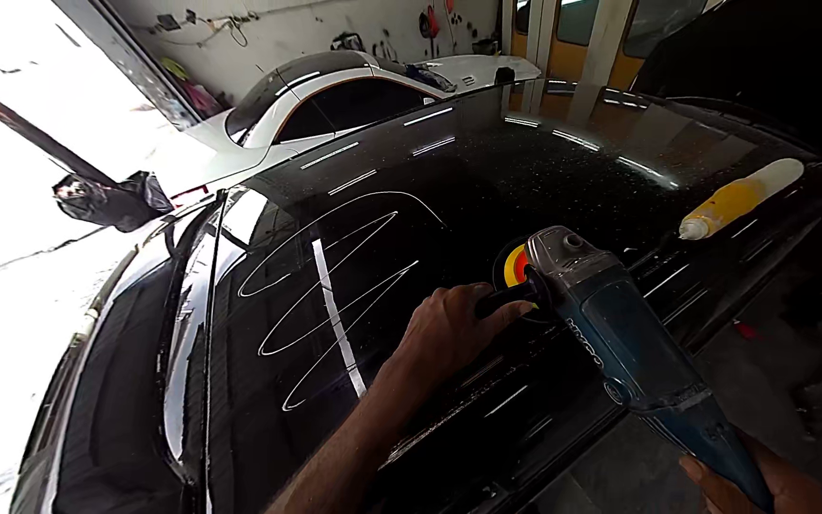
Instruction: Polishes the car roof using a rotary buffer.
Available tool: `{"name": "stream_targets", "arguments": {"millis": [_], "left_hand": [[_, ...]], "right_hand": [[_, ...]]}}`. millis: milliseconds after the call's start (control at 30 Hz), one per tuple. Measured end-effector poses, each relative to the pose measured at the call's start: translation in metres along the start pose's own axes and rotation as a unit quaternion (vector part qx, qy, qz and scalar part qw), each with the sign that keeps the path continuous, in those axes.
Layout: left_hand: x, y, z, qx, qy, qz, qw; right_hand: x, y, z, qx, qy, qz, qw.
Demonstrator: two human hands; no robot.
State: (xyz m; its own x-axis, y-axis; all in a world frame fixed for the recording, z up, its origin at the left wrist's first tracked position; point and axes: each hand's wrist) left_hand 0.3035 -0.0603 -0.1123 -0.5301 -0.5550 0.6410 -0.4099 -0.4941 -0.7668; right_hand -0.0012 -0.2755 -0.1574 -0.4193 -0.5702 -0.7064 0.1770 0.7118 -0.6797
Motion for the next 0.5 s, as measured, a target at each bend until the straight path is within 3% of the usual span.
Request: {"name": "stream_targets", "arguments": {"millis": [133,333,500], "left_hand": [[0.012,0.001,0.039,-0.03,0.014,-0.009,0.999],[0.05,0.006,0.065,-0.029,0.07,0.112,0.991],[0.068,0.027,0.079,-0.014,0.01,0.205,0.979]], "right_hand": [[-0.003,-0.019,0.014,0.001,0.007,0.027,1.0],[-0.014,-0.037,0.027,-0.018,0.017,0.061,0.998],[-0.035,-0.029,0.039,-0.018,0.015,0.059,0.998]]}}
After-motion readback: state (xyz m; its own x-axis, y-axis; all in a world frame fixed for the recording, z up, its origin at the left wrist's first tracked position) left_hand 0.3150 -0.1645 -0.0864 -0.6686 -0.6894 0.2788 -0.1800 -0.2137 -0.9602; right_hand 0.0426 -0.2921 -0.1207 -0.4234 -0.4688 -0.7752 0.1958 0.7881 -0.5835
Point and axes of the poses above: each hand's wrist, its own z-axis towards the middle knuckle, its own y-axis out of the palm, x = y × z, and after that the axes turned 14 degrees about -z, right-handed
